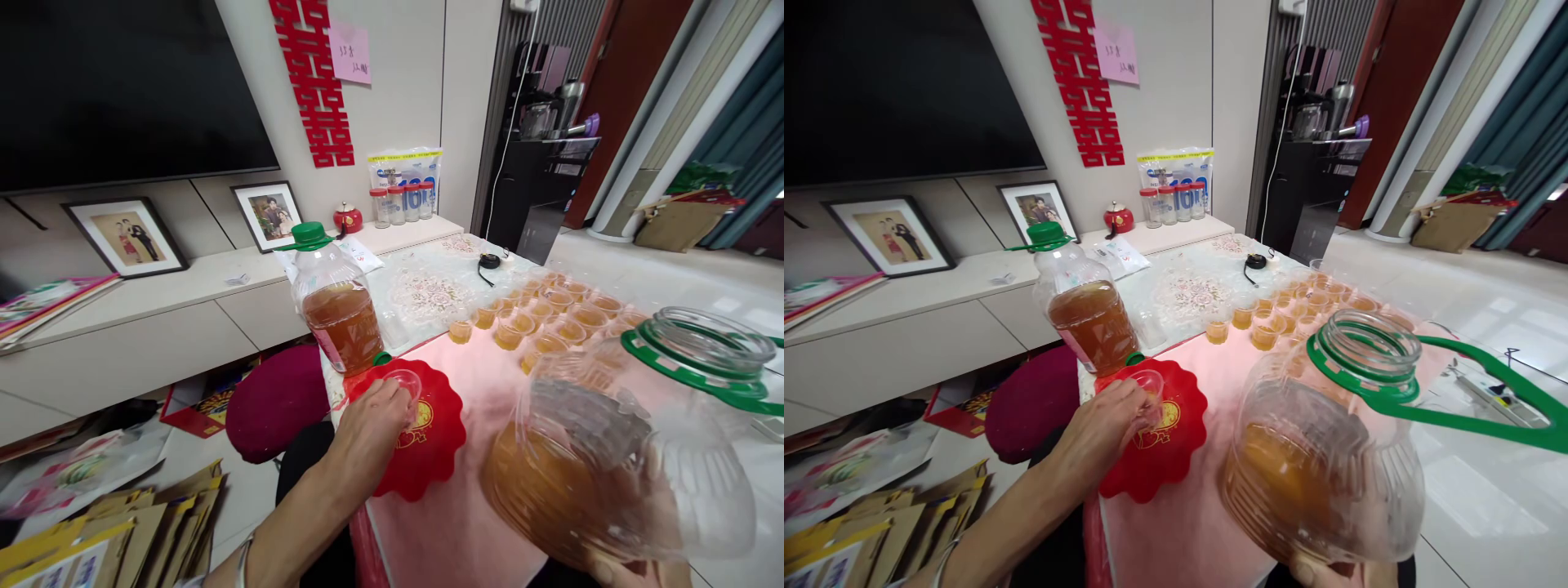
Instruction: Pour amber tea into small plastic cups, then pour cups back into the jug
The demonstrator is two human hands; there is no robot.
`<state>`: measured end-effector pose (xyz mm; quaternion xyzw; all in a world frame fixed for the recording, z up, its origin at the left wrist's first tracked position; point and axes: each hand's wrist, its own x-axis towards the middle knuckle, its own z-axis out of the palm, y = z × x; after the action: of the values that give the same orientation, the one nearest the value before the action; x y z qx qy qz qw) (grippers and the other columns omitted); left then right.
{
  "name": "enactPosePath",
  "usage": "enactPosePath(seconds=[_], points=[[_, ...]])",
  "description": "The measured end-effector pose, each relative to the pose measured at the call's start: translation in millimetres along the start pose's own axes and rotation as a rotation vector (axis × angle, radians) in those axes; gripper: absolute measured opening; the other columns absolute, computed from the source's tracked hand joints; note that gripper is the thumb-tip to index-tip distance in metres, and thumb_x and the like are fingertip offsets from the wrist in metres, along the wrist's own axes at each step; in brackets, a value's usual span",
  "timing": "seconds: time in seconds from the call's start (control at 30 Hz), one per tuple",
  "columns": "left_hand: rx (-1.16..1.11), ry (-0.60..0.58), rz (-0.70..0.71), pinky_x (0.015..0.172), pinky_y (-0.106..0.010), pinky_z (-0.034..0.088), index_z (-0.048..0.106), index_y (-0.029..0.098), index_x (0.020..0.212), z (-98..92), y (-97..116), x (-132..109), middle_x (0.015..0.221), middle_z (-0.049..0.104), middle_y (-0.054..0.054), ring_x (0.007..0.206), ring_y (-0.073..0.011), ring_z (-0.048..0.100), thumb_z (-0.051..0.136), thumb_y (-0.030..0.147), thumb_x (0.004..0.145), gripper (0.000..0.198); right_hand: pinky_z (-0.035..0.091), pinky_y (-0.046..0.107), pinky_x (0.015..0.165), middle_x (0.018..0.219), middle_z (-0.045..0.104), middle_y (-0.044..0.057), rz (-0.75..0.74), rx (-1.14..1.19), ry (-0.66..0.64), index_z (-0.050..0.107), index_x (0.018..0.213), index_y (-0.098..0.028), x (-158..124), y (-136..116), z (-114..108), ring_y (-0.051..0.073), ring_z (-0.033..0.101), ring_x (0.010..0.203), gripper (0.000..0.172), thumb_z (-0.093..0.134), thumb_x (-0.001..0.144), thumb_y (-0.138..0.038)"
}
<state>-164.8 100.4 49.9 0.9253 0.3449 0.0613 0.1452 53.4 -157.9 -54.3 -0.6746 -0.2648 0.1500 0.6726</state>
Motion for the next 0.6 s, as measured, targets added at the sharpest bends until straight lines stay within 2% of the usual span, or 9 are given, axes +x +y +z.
enactPosePath(seconds=[0.13, 0.27, 0.33, 0.43, 0.5, 0.6], points=[[-0.005, -0.054, -0.043, 0.078, -0.033, 0.053, 0.07, 0.018, 0.093, -3.3, 6, -6, 0.1, 0.072, -0.003, 0.093, -0.0191, 0.068, 0.054, 0.021, 0.107, 0.022, 0.068, 0.034, 0.088, 0.17, 0.049, 0.013, -0.032, -0.033, -0.02, 0.029, 0.174, -0.026, 1, 1, -3, 0.044, 0.046, 0.158, 0.121, 0.089, 0.074, -0.057], [-0.028, -0.046, -0.059, 0.096, -0.041, 0.06, 0.072, 0.018, 0.111, -6.9, 12, -15, 0.119, 0.074, -0.006, 0.111, -0.0242, 0.069, 0.052, 0.02, 0.108, 0.02, 0.067, 0.027, 0.081, 0.172, 0.047, 0.012, -0.054, -0.02, -0.01, 0.02, 0.176, -0.027, 0, -3, -1, 0.042, 0.044, 0.16, 0.131, 0.094, 0.07, -0.048], [-0.028, -0.028, -0.074, 0.101, -0.047, 0.061, 0.072, 0.017, 0.12, -6.0, 15, -20, 0.129, 0.073, -0.009, 0.118, -0.0283, 0.068, 0.057, 0.014, 0.103, 0.022, 0.067, 0.026, 0.083, 0.168, 0.053, 0.013, -0.042, -0.008, 0.003, 0.023, 0.175, -0.025, -2, -5, 1, 0.04, 0.051, 0.155, 0.128, 0.093, 0.072, -0.052], [-0.022, 0.011, -0.087, 0.107, -0.054, 0.062, 0.072, 0.016, 0.13, -1.1, 18, -25, 0.145, 0.07, -0.012, 0.129, -0.034, 0.065, 0.067, 0.009, 0.096, 0.036, 0.066, 0.029, 0.087, 0.14, 0.075, 0.013, -0.012, 0.0, 0.005, 0.036, 0.169, -0.023, -7, -5, 1, 0.032, 0.076, 0.122, 0.107, 0.087, 0.081, -0.057], [-0.015, 0.045, -0.088, 0.11, -0.056, 0.061, 0.07, 0.014, 0.137, 2.9, 19, -27, 0.15, 0.068, -0.013, 0.133, -0.0364, 0.063, 0.071, 0.007, 0.092, 0.045, 0.067, 0.031, 0.086, 0.123, 0.082, 0.011, -0.006, 0.013, -0.001, 0.043, 0.165, -0.023, -10, -3, 0, 0.029, 0.082, 0.102, 0.098, 0.086, 0.083, -0.057], [0.002, 0.101, -0.084, 0.112, -0.061, 0.061, 0.069, 0.012, 0.142, 7.9, 19, -30, 0.149, 0.07, -0.014, 0.13, -0.0378, 0.064, 0.074, 0.007, 0.089, 0.053, 0.068, 0.034, 0.083, 0.107, 0.084, 0.01, -0.003, 0.033, 0.007, 0.051, 0.159, -0.022, -10, 0, -1, 0.03, 0.083, 0.093, 0.092, 0.086, 0.082, -0.057]])
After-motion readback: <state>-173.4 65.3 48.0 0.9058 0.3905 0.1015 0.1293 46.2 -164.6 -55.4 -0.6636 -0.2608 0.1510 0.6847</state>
